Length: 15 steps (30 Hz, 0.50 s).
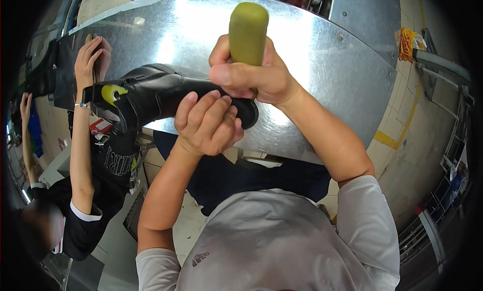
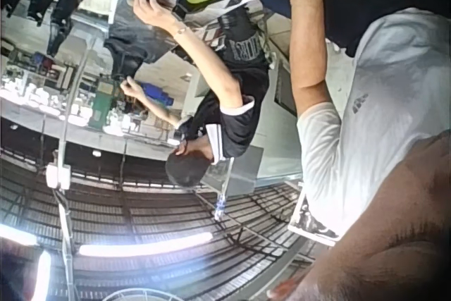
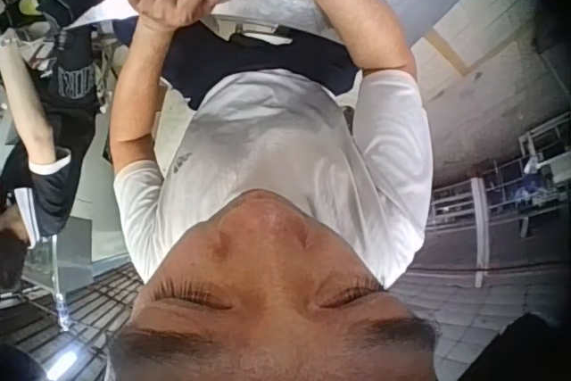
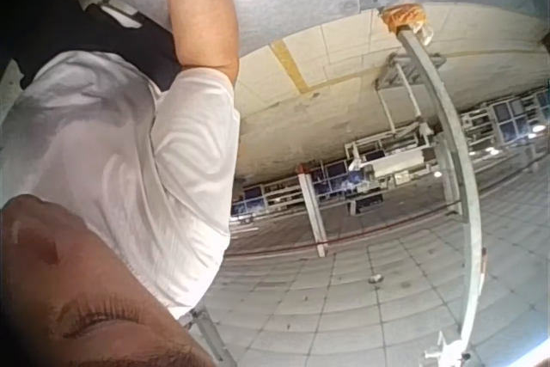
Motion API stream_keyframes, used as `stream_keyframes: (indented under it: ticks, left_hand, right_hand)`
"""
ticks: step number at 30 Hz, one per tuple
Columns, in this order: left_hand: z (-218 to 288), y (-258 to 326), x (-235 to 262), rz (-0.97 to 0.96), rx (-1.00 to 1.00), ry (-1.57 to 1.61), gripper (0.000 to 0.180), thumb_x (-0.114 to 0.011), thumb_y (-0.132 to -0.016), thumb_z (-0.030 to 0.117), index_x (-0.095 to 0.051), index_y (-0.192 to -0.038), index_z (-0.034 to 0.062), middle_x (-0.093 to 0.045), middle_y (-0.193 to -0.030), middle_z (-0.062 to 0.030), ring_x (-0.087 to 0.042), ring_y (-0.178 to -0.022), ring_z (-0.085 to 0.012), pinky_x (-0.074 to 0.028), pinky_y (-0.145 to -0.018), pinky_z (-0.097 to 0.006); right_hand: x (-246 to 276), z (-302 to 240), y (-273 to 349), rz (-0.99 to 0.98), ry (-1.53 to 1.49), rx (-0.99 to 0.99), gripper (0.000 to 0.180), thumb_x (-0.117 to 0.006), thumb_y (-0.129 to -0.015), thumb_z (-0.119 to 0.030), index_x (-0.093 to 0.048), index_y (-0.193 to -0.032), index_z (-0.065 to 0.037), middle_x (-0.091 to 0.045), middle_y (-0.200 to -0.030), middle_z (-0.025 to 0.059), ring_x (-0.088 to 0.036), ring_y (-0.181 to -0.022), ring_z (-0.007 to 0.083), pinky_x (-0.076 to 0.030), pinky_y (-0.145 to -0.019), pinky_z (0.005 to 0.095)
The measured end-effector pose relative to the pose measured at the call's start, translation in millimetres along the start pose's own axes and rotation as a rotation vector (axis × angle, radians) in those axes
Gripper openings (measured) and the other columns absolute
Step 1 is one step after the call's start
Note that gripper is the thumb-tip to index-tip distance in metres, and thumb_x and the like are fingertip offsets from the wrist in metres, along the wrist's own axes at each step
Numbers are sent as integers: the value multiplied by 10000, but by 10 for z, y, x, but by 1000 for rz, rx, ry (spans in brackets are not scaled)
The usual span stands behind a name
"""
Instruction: The person uses a green-handled brush to polish a black leather boot on a metal workbench. They hold the boot with their left hand and scrub the surface with the brush in their right hand, rotating the boot to cover different areas. The person repeats this process on multiple boots, placing each finished one on a roller conveyor.
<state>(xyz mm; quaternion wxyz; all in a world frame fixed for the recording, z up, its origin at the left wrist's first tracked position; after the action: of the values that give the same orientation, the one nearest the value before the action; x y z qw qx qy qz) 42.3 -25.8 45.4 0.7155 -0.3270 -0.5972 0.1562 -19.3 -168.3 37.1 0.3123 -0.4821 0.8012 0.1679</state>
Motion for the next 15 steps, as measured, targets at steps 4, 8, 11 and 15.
stream_keyframes:
  ticks: [4, 8, 11, 15]
  left_hand:
    - [5, 5, 8, -9, 4, -8, 148, -640, -869, 257, -666, -848, 113, -711, -979, -56, -681, -987, -235, -429, -1051, -462]
    - [7, -54, 32, 20, 3, -4, 118, -646, -873, 226, -664, -851, 112, -705, -1007, -53, -681, -1004, -233, -429, -1062, -454]
    - [-9, -44, 39, 27, -9, 22, 122, -661, -884, 199, -717, -893, 91, -709, -1021, -63, -677, -1017, -247, -426, -1061, -450]
    - [8, -119, 203, 35, 29, 184, 85, -714, -832, 76, -718, -916, 71, -717, -1015, -81, -685, -1035, -271, -453, -1048, -460]
  right_hand:
    - [-15, -27, 224, 85, 102, 49, 180, -718, -915, -120, -593, -850, -6, -531, -620, 27, -447, -455, 68, -322, -414, 223]
    - [-79, 9, 521, 193, 60, 88, 139, -662, -944, -106, -575, -901, -6, -494, -619, 23, -431, -451, 93, -369, -444, 247]
    - [-176, 58, 761, 341, 15, 159, 117, -623, -969, -112, -569, -931, -15, -460, -614, 18, -433, -447, 114, -397, -452, 273]
    - [14, -170, 969, 684, -11, 357, 254, -625, -1005, -202, -551, -1187, -41, -461, -624, 17, -469, -466, 132, -409, -448, 290]
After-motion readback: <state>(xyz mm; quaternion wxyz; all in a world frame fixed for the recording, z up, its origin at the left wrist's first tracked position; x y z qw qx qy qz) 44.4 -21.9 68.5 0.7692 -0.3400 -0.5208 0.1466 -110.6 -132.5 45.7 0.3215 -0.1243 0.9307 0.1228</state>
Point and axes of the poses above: each hand's wrist, its own y-axis away from the middle knuckle, its own x-axis out of the back of the hand, z = x × y, the point moved 5 cm from there along -y, towards the middle knuckle
